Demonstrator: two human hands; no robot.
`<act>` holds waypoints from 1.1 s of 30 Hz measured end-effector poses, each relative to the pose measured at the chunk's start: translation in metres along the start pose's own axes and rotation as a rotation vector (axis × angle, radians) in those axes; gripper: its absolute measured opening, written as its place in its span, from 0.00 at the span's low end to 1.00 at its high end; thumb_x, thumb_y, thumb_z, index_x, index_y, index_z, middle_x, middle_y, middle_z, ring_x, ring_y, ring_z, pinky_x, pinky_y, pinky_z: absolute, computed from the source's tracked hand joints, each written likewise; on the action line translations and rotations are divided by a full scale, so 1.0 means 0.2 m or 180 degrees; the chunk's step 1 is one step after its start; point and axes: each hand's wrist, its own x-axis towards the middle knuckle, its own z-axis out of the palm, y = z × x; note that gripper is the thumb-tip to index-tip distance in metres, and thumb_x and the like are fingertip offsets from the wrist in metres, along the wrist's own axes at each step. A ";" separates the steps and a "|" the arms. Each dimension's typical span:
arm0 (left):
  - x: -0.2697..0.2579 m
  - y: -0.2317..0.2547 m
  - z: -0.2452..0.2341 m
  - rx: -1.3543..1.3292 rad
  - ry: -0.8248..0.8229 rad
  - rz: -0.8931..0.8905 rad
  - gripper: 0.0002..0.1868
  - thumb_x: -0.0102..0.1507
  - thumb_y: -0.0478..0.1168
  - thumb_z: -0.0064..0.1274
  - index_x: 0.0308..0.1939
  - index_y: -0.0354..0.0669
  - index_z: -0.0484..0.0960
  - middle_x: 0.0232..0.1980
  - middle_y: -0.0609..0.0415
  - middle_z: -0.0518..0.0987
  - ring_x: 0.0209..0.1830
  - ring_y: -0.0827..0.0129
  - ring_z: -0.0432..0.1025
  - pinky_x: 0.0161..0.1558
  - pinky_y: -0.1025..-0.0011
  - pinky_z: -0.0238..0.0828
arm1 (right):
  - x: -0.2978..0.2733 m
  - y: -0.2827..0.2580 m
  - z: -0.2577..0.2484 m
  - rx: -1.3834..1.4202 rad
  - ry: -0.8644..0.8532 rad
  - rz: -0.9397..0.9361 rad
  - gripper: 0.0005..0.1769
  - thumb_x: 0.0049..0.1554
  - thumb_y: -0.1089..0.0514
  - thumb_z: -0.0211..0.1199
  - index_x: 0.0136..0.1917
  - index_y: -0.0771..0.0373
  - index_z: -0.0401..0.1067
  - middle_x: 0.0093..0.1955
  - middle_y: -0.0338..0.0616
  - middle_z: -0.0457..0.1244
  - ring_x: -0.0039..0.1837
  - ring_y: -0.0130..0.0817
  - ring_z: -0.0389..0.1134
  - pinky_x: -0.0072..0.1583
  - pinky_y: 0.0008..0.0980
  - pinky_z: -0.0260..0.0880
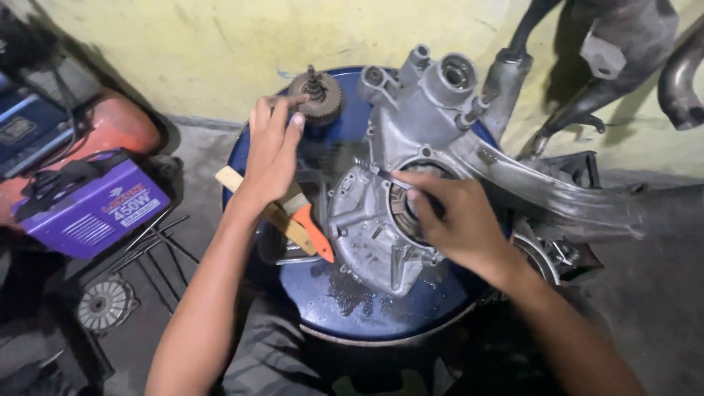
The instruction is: The person cleans the interior of a disassembled engine casing using a small brush and a larger orange-handled brush. They scrub the central cavity and surrounding surfaces, occasionally dipping the brushes into a small container of liquid.
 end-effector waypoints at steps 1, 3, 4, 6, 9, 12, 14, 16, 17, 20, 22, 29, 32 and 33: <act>0.00 -0.02 0.00 0.0017 0.0014 -0.0022 0.21 0.83 0.49 0.33 0.75 0.54 0.73 0.64 0.48 0.66 0.71 0.47 0.63 0.81 0.50 0.44 | -0.01 0.04 0.09 0.0021 -0.0018 -0.0013 0.17 0.67 0.61 0.60 0.65 0.58 0.85 0.48 0.53 0.78 0.56 0.55 0.80 0.54 0.46 0.80; 0.00 -0.06 0.00 0.0051 0.0110 -0.0112 0.19 0.83 0.49 0.35 0.73 0.49 0.73 0.66 0.44 0.67 0.73 0.41 0.62 0.82 0.44 0.41 | -0.04 0.11 0.27 -0.0793 -0.0196 -0.0020 0.23 0.64 0.53 0.57 0.68 0.54 0.82 0.42 0.54 0.74 0.48 0.58 0.78 0.51 0.51 0.78; 0.00 -0.07 0.00 0.0066 0.0118 -0.0134 0.19 0.83 0.49 0.35 0.73 0.49 0.73 0.66 0.44 0.67 0.73 0.41 0.62 0.82 0.44 0.41 | -0.03 0.06 0.35 -0.0772 -0.0211 -0.0030 0.23 0.64 0.53 0.57 0.68 0.54 0.82 0.42 0.54 0.74 0.48 0.58 0.78 0.51 0.51 0.78; 0.00 -0.08 0.00 0.0063 0.0081 -0.0374 0.19 0.84 0.51 0.33 0.73 0.53 0.73 0.65 0.49 0.64 0.72 0.49 0.62 0.82 0.45 0.45 | -0.03 -0.04 0.49 -0.1507 -0.0302 -0.0081 0.33 0.54 0.57 0.70 0.74 0.51 0.78 0.48 0.41 0.68 0.49 0.46 0.79 0.51 0.45 0.82; 0.00 -0.14 0.02 0.0304 -0.0001 -0.0473 0.20 0.83 0.54 0.33 0.72 0.55 0.73 0.66 0.50 0.64 0.70 0.48 0.62 0.79 0.49 0.51 | 0.09 -0.13 0.78 -0.1984 -0.0913 0.0464 0.33 0.51 0.66 0.71 0.71 0.74 0.75 0.57 0.54 0.67 0.43 0.64 0.80 0.42 0.58 0.83; 0.01 -0.22 0.04 0.0342 0.0083 -0.0531 0.21 0.83 0.56 0.35 0.71 0.53 0.74 0.69 0.46 0.66 0.74 0.44 0.62 0.80 0.48 0.48 | 0.16 -0.02 1.13 -0.1901 -0.0822 0.0368 0.21 0.51 0.70 0.68 0.59 0.78 0.80 0.50 0.63 0.68 0.40 0.67 0.78 0.39 0.58 0.80; 0.02 -0.17 0.00 0.0244 -0.0001 -0.0859 0.29 0.83 0.58 0.32 0.79 0.44 0.69 0.79 0.34 0.56 0.82 0.38 0.51 0.84 0.46 0.38 | 0.18 0.04 1.26 -0.1875 -0.0866 0.0452 0.15 0.52 0.70 0.67 0.53 0.74 0.83 0.46 0.61 0.70 0.41 0.64 0.79 0.39 0.57 0.81; 0.03 -0.16 -0.02 0.0125 -0.0132 -0.1141 0.38 0.83 0.60 0.30 0.86 0.34 0.64 0.89 0.23 0.46 0.91 0.32 0.40 0.88 0.44 0.28 | 0.20 0.08 1.31 -0.1872 -0.0876 0.0590 0.10 0.53 0.71 0.66 0.47 0.70 0.85 0.42 0.60 0.72 0.42 0.62 0.80 0.39 0.56 0.81; 0.03 -0.17 -0.03 0.0137 -0.0009 -0.0924 0.33 0.83 0.57 0.31 0.82 0.35 0.68 0.83 0.25 0.54 0.87 0.30 0.47 0.86 0.43 0.34 | 0.21 0.08 1.30 -0.1876 -0.0892 0.0569 0.09 0.53 0.70 0.66 0.44 0.67 0.86 0.39 0.57 0.72 0.41 0.58 0.80 0.38 0.53 0.80; 0.02 -0.21 -0.02 0.0115 0.0128 -0.0536 0.25 0.83 0.52 0.33 0.75 0.43 0.75 0.71 0.35 0.64 0.77 0.33 0.58 0.82 0.44 0.45 | 0.21 0.07 1.27 -0.1889 -0.0832 0.0532 0.05 0.54 0.64 0.71 0.42 0.63 0.87 0.36 0.56 0.73 0.40 0.55 0.80 0.39 0.50 0.81; 0.03 -0.23 -0.01 0.0080 0.0142 -0.0361 0.21 0.83 0.50 0.34 0.72 0.50 0.77 0.65 0.44 0.66 0.72 0.37 0.62 0.80 0.47 0.50 | 0.22 0.09 1.25 -0.1902 -0.0753 0.0517 0.06 0.55 0.58 0.75 0.42 0.62 0.87 0.36 0.56 0.73 0.40 0.54 0.80 0.40 0.50 0.81; 0.01 -0.24 0.04 0.0181 -0.0112 -0.0320 0.22 0.84 0.51 0.30 0.72 0.51 0.77 0.64 0.45 0.65 0.71 0.40 0.63 0.77 0.47 0.54 | 0.10 -0.15 0.59 -0.1564 -0.0306 0.0099 0.23 0.53 0.62 0.66 0.62 0.63 0.83 0.45 0.57 0.71 0.40 0.61 0.78 0.39 0.55 0.79; 0.02 -0.23 0.07 -0.0037 -0.0265 -0.0223 0.21 0.83 0.49 0.33 0.72 0.50 0.77 0.63 0.45 0.65 0.73 0.40 0.63 0.77 0.48 0.55 | -0.02 -0.09 0.23 -0.1212 0.0290 -0.0264 0.21 0.57 0.62 0.63 0.63 0.58 0.83 0.41 0.51 0.70 0.40 0.57 0.77 0.40 0.49 0.78; 0.02 -0.23 0.08 -0.0249 -0.0376 -0.0175 0.19 0.83 0.48 0.35 0.72 0.51 0.76 0.62 0.46 0.64 0.75 0.42 0.63 0.78 0.51 0.55 | -0.07 -0.05 0.12 -0.1008 0.0526 -0.0345 0.20 0.61 0.64 0.62 0.64 0.56 0.84 0.41 0.50 0.69 0.41 0.56 0.77 0.41 0.46 0.77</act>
